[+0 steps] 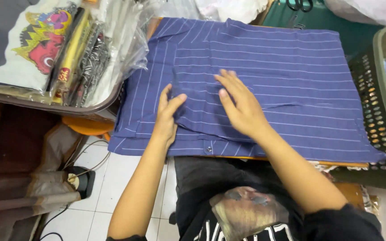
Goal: Folding a blue striped shirt and placing it into a plastic packaging bag
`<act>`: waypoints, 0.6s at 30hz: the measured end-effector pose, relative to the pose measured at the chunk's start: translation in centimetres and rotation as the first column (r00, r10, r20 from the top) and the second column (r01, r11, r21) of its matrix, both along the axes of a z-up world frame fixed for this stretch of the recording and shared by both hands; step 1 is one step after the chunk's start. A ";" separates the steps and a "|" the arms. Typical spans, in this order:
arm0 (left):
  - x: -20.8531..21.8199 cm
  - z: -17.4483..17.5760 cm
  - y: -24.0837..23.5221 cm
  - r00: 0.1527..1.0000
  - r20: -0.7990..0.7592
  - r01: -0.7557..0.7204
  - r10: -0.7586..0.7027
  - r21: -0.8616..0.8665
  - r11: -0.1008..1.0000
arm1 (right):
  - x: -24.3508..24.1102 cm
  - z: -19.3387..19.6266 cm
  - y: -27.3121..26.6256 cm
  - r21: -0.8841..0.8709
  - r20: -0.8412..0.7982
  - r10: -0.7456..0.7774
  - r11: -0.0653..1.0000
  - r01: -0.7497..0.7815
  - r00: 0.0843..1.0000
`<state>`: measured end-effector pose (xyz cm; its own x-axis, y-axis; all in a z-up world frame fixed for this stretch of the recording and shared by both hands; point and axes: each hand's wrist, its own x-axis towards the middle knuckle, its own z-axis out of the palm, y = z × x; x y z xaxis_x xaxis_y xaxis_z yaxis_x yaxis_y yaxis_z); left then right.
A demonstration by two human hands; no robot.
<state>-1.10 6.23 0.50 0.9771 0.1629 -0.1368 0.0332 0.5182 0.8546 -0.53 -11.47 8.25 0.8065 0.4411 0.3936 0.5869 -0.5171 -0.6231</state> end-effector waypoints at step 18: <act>-2.6 1.1 4.3 0.787 0.615 -0.519 0.050 0.704 -0.485 | -0.4 -5.0 -1.0 -0.613 -0.069 -0.235 0.777 0.145 0.970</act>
<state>-3.74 10.52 1.62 0.6386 0.0893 0.7644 0.0424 -0.9958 0.0809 -0.93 -12.48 3.30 0.9237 0.3828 -0.0158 0.3709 -0.9038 -0.2137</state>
